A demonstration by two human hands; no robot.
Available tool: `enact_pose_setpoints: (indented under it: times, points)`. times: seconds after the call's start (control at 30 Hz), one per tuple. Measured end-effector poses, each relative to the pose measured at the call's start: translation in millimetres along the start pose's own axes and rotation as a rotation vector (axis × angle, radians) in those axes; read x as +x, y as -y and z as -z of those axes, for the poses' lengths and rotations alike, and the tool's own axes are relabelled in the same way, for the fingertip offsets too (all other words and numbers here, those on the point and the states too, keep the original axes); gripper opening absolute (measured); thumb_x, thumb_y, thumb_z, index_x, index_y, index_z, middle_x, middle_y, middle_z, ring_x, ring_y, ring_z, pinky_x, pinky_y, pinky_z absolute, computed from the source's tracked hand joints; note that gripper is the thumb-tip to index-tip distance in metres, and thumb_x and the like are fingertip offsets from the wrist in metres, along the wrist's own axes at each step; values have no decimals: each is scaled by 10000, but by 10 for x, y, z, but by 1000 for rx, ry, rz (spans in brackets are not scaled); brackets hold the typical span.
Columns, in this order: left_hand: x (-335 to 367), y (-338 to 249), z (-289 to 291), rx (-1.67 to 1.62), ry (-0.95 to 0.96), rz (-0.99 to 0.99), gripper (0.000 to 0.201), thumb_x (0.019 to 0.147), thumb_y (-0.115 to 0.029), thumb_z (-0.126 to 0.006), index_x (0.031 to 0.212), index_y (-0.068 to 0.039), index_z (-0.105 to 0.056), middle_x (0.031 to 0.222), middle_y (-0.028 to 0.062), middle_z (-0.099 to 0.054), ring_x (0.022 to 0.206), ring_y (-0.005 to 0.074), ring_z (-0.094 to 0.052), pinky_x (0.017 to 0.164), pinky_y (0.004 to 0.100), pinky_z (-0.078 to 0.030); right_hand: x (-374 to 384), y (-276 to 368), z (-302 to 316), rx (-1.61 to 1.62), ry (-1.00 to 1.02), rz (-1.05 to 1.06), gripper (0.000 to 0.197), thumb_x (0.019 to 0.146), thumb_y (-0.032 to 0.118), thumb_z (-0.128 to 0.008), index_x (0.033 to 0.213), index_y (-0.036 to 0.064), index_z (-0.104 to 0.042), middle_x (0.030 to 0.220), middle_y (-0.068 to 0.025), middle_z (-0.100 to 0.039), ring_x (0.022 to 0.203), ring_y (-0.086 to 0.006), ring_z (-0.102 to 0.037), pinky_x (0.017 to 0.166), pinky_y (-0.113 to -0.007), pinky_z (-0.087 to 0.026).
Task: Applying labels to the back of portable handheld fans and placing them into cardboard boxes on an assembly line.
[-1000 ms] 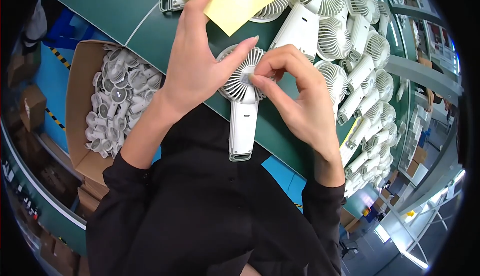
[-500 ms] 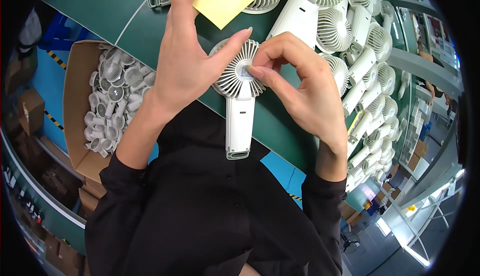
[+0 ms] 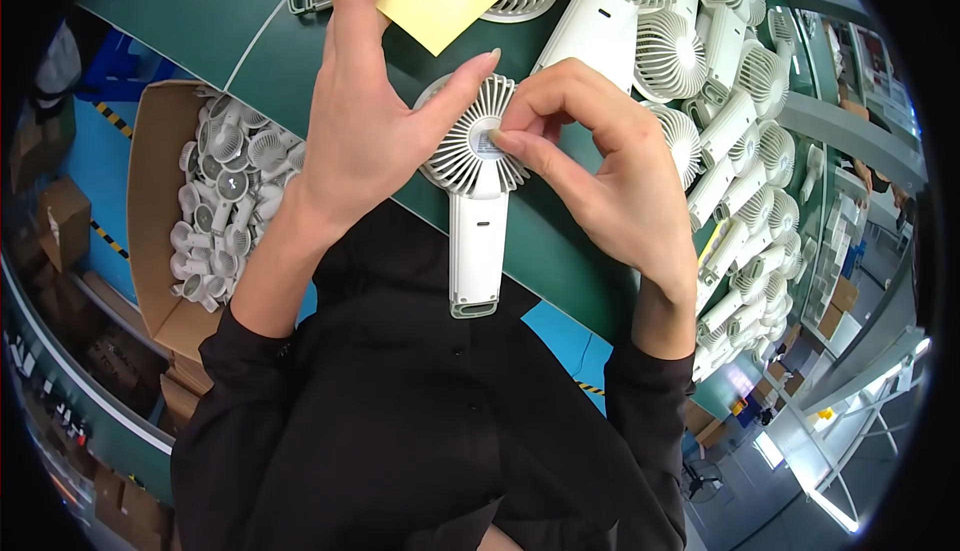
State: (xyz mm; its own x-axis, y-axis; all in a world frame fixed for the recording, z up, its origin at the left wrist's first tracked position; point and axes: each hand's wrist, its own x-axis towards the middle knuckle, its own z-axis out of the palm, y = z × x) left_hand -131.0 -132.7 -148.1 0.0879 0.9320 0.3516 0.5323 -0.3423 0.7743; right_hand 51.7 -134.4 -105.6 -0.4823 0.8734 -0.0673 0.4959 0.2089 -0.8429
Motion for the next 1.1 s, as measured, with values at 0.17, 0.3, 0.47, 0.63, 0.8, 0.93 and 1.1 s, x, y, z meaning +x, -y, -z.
enact_pose_setpoints:
  times: [0.17, 0.3, 0.47, 0.63, 0.8, 0.93, 1.1]
  points:
    - [-2, -1, 2, 7, 1, 2, 814, 761, -14, -756, 1408, 73, -269, 1294, 245, -486, 1185, 262, -540, 985, 325, -429, 7, -6, 0, -26, 6, 10, 88, 814, 9, -697, 854, -8, -621, 876, -45, -619, 743, -133, -561, 692, -255, -459]
    - [1, -3, -5, -62, 19, 28, 806, 764, -8, -752, 1405, 76, -271, 1295, 243, -483, 1185, 259, -541, 984, 324, -431, 6, -8, -10, -9, -6, -1, 90, 812, 12, -699, 853, -8, -621, 874, -46, -620, 736, -133, -560, 685, -255, -459]
    - [-2, 9, -8, -65, 16, 23, 805, 764, -5, -754, 1403, 78, -273, 1293, 245, -484, 1179, 259, -547, 980, 321, -435, 12, -2, -16, -16, -20, 6, 93, 809, 13, -703, 848, -6, -621, 871, -47, -619, 725, -133, -559, 676, -253, -459]
    - [-16, 27, -15, -68, 11, 23, 808, 760, -5, -760, 1401, 82, -275, 1291, 247, -489, 1172, 257, -553, 967, 318, -445, 10, -2, -29, -36, -27, 24, 101, 805, 12, -708, 852, -8, -620, 867, -48, -618, 724, -136, -561, 672, -255, -459]
    - [-9, -50, -18, -217, -8, 149, 810, 762, -25, -766, 1404, 73, -283, 1313, 252, -479, 1178, 269, -548, 975, 330, -439, -43, -31, -149, -134, -98, 106, 146, 790, 27, -732, 878, 1, -618, 878, -55, -598, 705, -158, -554, 650, -268, -460]
    - [-47, 152, -113, -270, -59, -42, 750, 798, -6, -742, 1407, 37, -305, 1375, 162, -435, 1227, 229, -507, 1030, 330, -411, -72, -46, -242, -353, -252, 88, 190, 785, 47, -746, 920, 13, -616, 898, -72, -562, 680, -184, -533, 623, -295, -450]
    - [-82, 249, -103, -260, -80, -31, 741, 801, -12, -742, 1407, 33, -318, 1381, 158, -432, 1223, 229, -508, 1027, 329, -411, -261, -68, -344, -686, -566, -12, 177, 779, 65, -753, 854, 23, -599, 756, -80, -530, 604, -202, -513, 549, -333, -421]
